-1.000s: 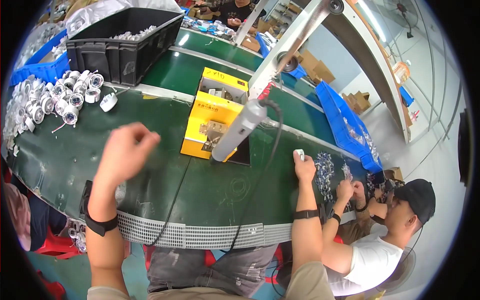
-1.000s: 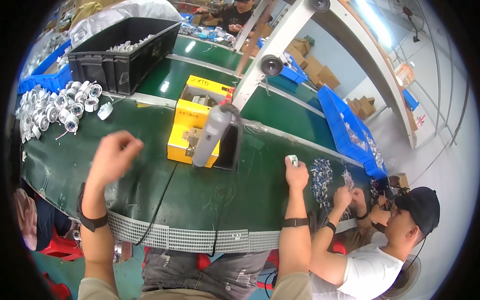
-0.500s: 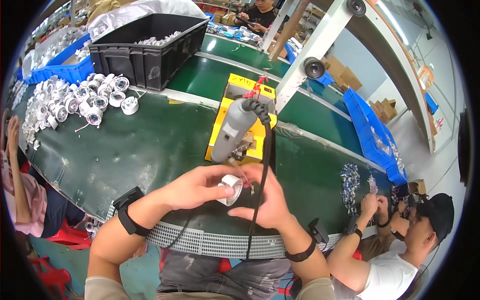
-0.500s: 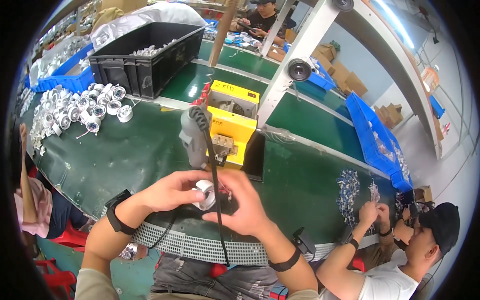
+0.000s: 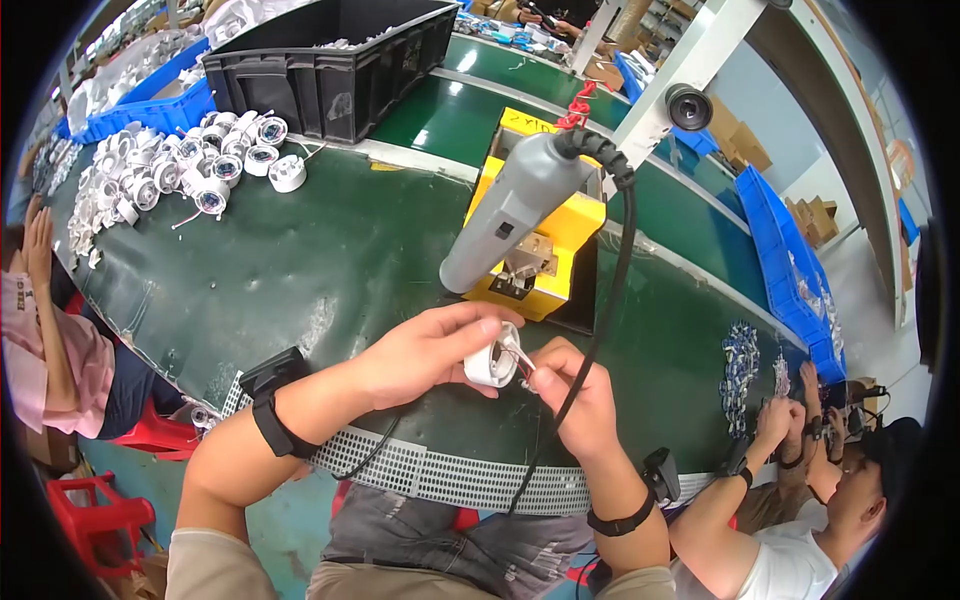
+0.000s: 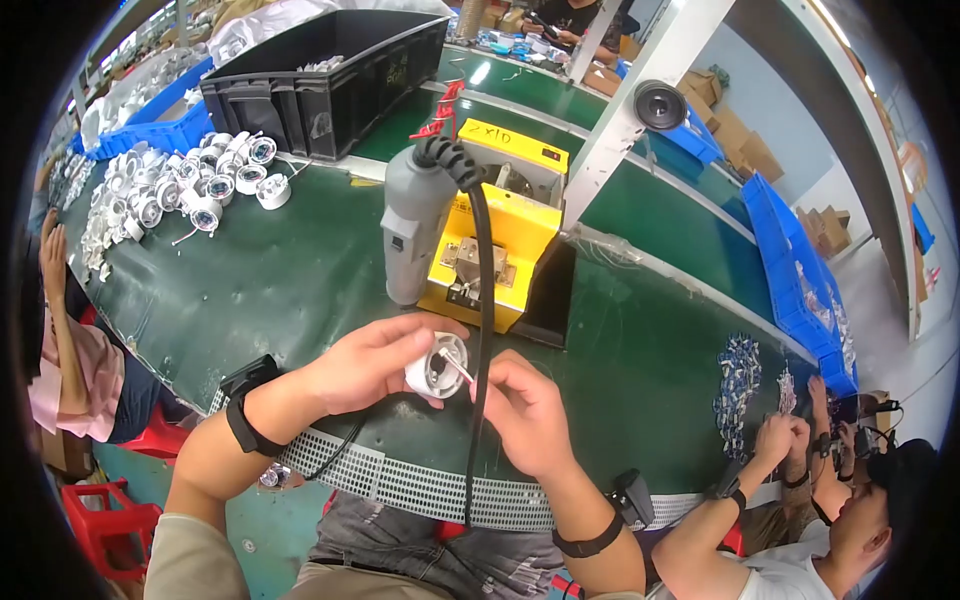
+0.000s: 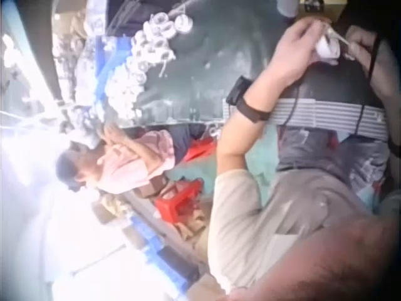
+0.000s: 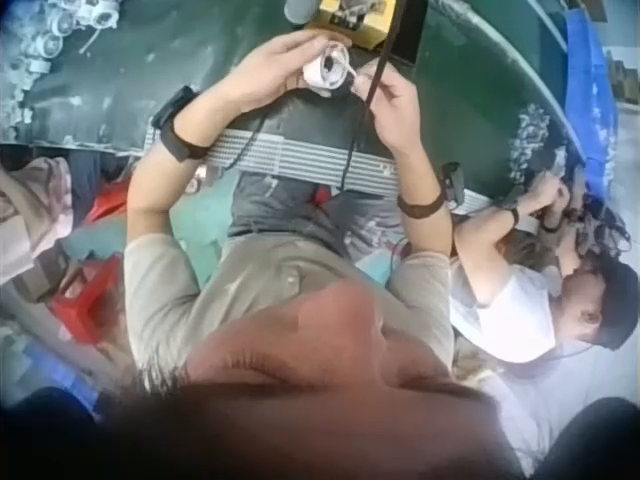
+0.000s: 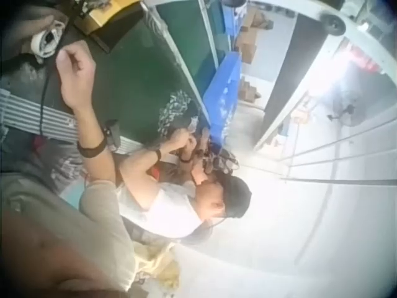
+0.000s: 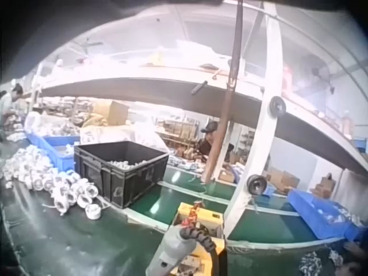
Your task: The person picks up a camera housing, inserts a wire through it, and presses a circuit board into the housing. They then use a power screwdriver to secure the board before setting the assembled unit aside and repeating the process.
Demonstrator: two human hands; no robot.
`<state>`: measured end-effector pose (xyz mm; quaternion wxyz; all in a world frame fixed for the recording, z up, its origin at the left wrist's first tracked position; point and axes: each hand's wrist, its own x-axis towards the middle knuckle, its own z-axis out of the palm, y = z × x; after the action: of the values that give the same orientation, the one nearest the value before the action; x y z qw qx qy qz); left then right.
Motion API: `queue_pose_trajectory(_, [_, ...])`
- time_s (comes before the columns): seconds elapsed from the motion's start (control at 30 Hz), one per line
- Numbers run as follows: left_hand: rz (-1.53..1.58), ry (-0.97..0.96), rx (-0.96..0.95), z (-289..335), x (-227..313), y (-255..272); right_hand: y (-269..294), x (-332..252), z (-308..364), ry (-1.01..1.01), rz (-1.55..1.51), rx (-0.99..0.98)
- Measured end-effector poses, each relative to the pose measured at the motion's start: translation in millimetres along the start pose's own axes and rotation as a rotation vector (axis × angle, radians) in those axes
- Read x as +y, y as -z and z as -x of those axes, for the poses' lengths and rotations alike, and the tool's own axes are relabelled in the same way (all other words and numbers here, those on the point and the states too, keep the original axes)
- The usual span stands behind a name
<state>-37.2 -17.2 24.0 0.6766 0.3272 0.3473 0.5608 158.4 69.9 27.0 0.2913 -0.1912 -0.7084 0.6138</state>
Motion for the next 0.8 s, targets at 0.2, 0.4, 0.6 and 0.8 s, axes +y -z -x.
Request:
queue_pose_trajectory(0.2, [0.099, 0.057, 0.015, -3.0, -8.2, -1.2, -11.0, -0.3, 4.1, 0.084, 0.365, 0.136])
queue_pose_trajectory(0.4, [0.157, 0.059, 0.009, -4.5, -14.3, -1.8, -14.7, 2.1, 4.1, 0.137, 0.34, 0.086])
queue_pose_trajectory(0.6, [0.08, 0.136, -0.079, -2.9, -11.6, 2.7, -17.0, -1.9, 3.5, 0.277, 0.552, 0.087])
queue_pose_trajectory(0.8, [-0.077, 0.058, -0.036, -1.2, -12.1, -8.2, -22.1, -5.1, 1.4, 0.163, 0.582, 0.278])
